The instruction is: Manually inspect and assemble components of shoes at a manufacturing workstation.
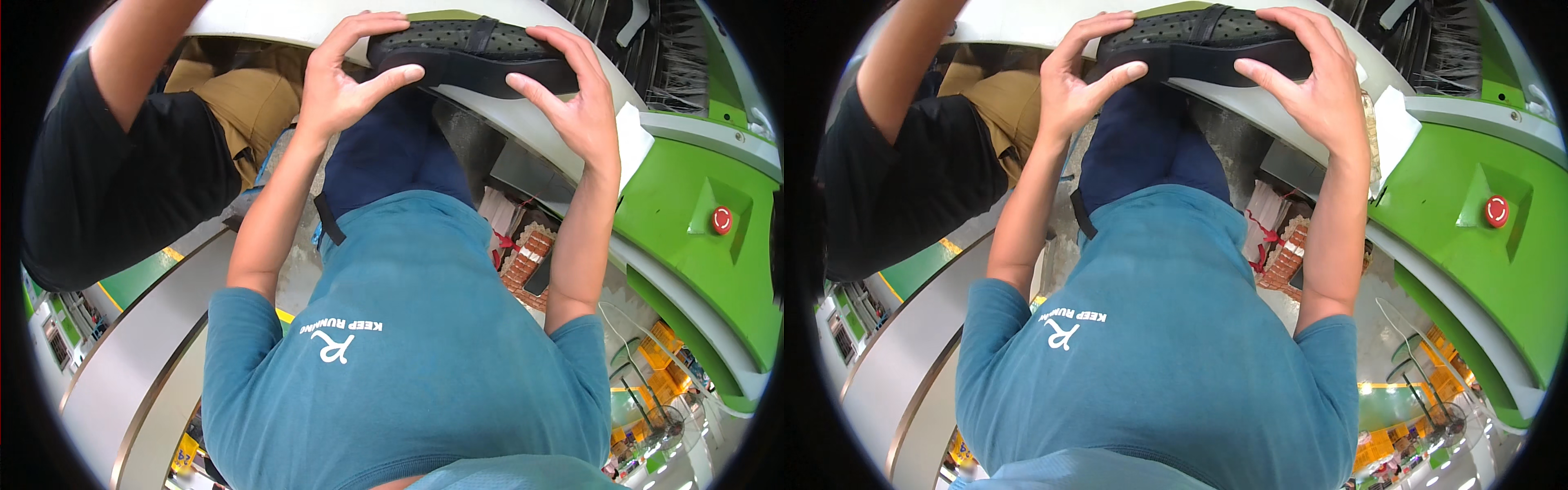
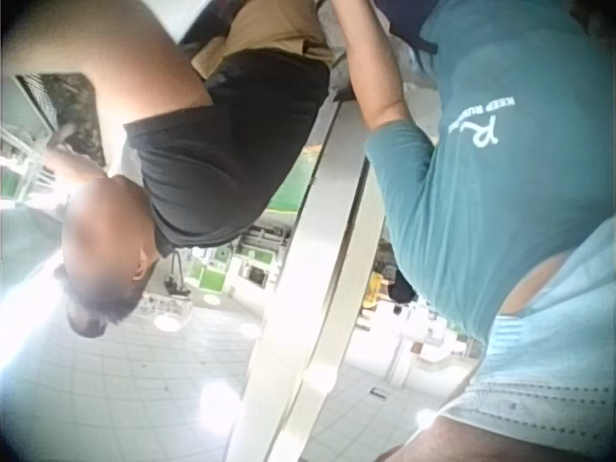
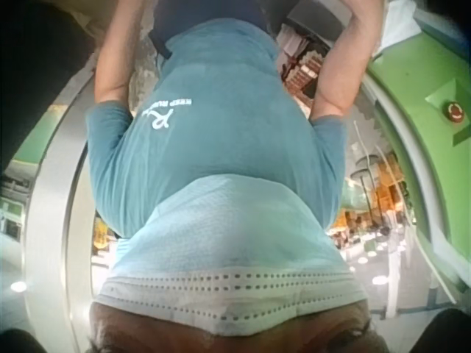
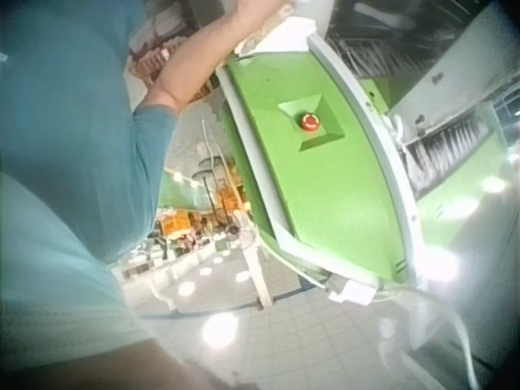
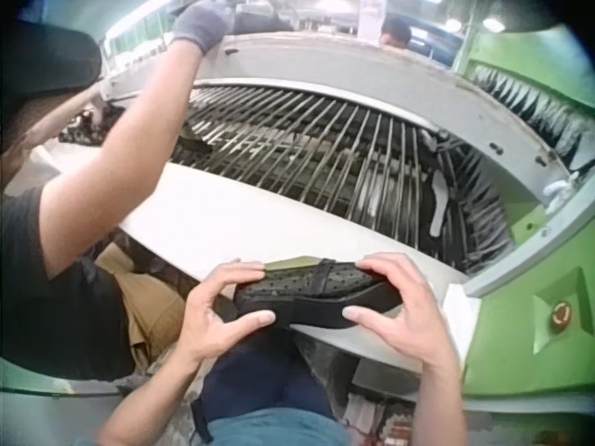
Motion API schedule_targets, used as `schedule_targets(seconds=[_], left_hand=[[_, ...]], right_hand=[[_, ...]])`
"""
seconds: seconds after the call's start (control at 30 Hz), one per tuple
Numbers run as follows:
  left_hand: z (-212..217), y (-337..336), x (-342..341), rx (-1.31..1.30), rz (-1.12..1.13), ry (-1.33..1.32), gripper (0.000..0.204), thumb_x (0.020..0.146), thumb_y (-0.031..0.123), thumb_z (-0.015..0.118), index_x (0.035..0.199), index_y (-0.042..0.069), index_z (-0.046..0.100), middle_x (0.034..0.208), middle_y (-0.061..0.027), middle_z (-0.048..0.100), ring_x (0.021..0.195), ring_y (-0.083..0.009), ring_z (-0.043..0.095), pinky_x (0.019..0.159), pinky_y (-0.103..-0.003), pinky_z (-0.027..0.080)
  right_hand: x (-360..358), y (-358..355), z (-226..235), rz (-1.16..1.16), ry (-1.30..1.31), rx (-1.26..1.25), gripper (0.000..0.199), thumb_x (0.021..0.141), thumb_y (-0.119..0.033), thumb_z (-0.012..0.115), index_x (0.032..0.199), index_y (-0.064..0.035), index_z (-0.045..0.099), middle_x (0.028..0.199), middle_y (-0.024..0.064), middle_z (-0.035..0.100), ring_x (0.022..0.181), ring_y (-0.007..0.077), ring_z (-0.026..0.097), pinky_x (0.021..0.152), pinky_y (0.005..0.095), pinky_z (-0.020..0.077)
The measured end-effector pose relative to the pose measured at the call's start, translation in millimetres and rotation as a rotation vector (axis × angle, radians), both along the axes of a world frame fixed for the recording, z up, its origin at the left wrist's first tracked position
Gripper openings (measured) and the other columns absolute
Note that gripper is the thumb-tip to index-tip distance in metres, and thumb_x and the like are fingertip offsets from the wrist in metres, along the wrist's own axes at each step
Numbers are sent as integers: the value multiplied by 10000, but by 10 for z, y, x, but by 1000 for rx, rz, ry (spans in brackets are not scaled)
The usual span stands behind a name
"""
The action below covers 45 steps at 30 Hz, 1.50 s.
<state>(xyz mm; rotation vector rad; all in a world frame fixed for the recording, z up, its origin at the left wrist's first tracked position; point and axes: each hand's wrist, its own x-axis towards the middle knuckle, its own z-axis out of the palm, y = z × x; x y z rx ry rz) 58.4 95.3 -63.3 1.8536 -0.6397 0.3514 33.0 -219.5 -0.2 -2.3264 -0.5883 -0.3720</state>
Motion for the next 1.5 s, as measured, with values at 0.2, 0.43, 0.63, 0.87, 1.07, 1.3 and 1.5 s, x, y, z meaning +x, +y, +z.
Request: schedule_targets(seconds=[0.2,0.43,0.63,0.87,1.07,1.3,1.5], left_hand=[[10,-136,-154,-256,-36,245,466,795,14,901,1223,9,719,1335,-190,671,1267,-258,622,1097,-395,462],[49,-287,-164,-352,-39,172,257,876,-18,820,1124,22,765,1351,-196,662,1223,-257,630,1075,-373,466],[178,-352,-128,-227,12,103,214,919,26,787,1132,35,769,1315,-147,694,1152,-206,637,997,-323,479],[194,-448,-185,-253,81,128,170,940,27,764,1110,36,764,1254,-106,713,1066,-150,634,916,-266,479],[332,-492,-167,-181,116,143,143,951,32,761,1094,30,758,1189,-50,720,1005,-115,622,875,-262,477],[456,-622,-143,87,55,-324,349,780,50,834,1114,55,737,1172,-146,721,1138,-354,674,986,-446,526],[196,-761,220,-66,-70,-574,556,679,117,895,1206,78,720,1255,-95,716,1197,-328,644,1017,-483,509]], right_hand=[[51,207,132,-89,-85,-135,519,791,-301,931,1225,-94,734,1219,73,727,1119,273,684,994,369,520],[-6,211,203,-170,123,16,509,777,-256,919,1158,-36,663,1082,126,684,1059,294,668,969,382,510],[79,128,91,-163,159,114,507,767,-245,934,1139,-41,656,1080,102,680,1048,239,665,961,353,512],[73,-4,45,-26,165,189,454,775,-206,924,1105,-52,653,1065,69,652,1033,199,633,952,322,494],[135,-68,38,-35,224,180,396,799,-186,904,1053,-63,627,1029,44,612,992,180,595,926,309,478],[166,-80,32,27,202,199,395,815,-184,902,1062,-79,612,1020,13,582,983,137,562,912,288,471],[206,-89,20,24,305,289,412,826,-208,909,1073,-85,604,1007,5,567,967,121,547,886,283,472]])
